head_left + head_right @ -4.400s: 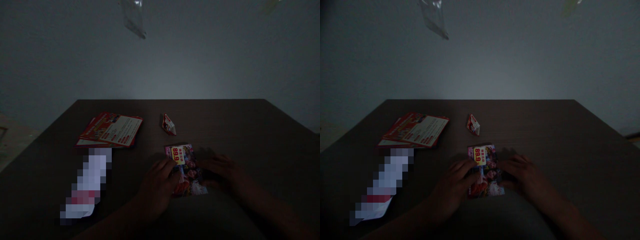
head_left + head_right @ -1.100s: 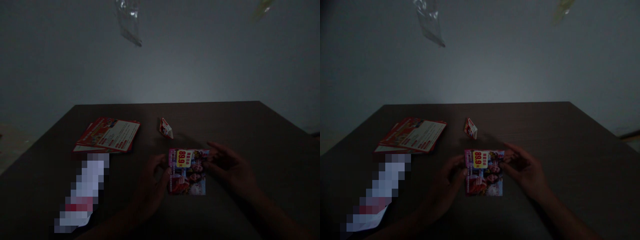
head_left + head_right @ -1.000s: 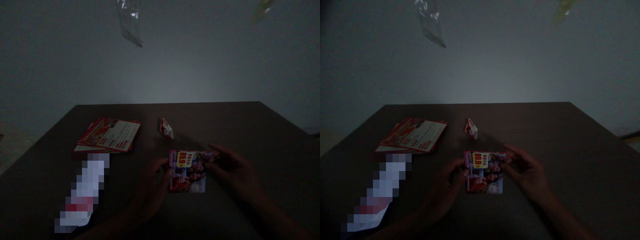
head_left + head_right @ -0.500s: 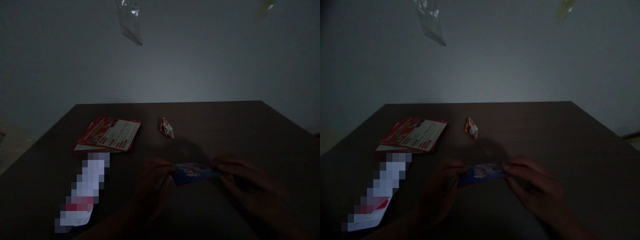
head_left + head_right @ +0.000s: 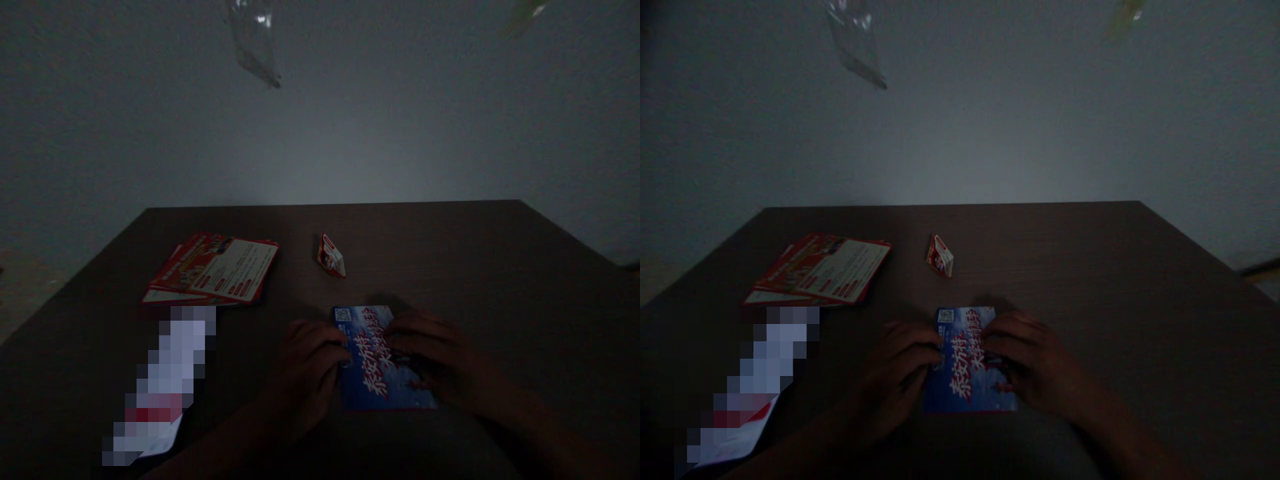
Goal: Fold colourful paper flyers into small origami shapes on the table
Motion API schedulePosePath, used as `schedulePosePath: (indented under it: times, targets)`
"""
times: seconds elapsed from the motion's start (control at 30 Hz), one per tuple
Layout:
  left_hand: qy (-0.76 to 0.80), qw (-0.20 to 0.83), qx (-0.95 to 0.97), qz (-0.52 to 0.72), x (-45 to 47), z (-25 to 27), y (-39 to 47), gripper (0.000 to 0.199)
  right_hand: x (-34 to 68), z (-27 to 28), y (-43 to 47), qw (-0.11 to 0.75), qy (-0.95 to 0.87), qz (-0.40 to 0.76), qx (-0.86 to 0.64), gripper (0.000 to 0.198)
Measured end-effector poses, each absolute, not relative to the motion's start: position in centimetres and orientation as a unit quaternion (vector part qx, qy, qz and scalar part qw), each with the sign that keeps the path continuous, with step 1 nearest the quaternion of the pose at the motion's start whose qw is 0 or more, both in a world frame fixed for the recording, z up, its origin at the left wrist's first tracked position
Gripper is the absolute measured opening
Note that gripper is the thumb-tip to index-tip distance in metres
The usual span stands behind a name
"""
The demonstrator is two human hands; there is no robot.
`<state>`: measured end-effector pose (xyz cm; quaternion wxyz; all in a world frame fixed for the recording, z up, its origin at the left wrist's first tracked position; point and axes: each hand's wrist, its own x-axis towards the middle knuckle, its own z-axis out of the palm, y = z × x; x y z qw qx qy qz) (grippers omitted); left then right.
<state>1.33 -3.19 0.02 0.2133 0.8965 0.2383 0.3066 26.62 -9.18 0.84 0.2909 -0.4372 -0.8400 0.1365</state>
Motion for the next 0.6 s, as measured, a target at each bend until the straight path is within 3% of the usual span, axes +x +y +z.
schedulePosePath:
  times: [0.23,0.4,0.6]
  targets:
    - [0.248,0.194,0.914,0.258,1.1,-0.2,-3.1,0.031,26.5,0.7,-9.3,0.242,-0.844,0.153,-0.454,0.034]
    - [0.238,0.202,0.921,0.234,1.3,0.2,-3.4,0.029,27.2,1.2,-9.3,0.283,-0.811,0.153,-0.488,0.034]
    - [0.254,0.168,0.935,0.18,1.9,0.6,-3.9,0.028,26.8,-0.2,-9.5,0.269,-0.772,0.097,-0.568,0.034]
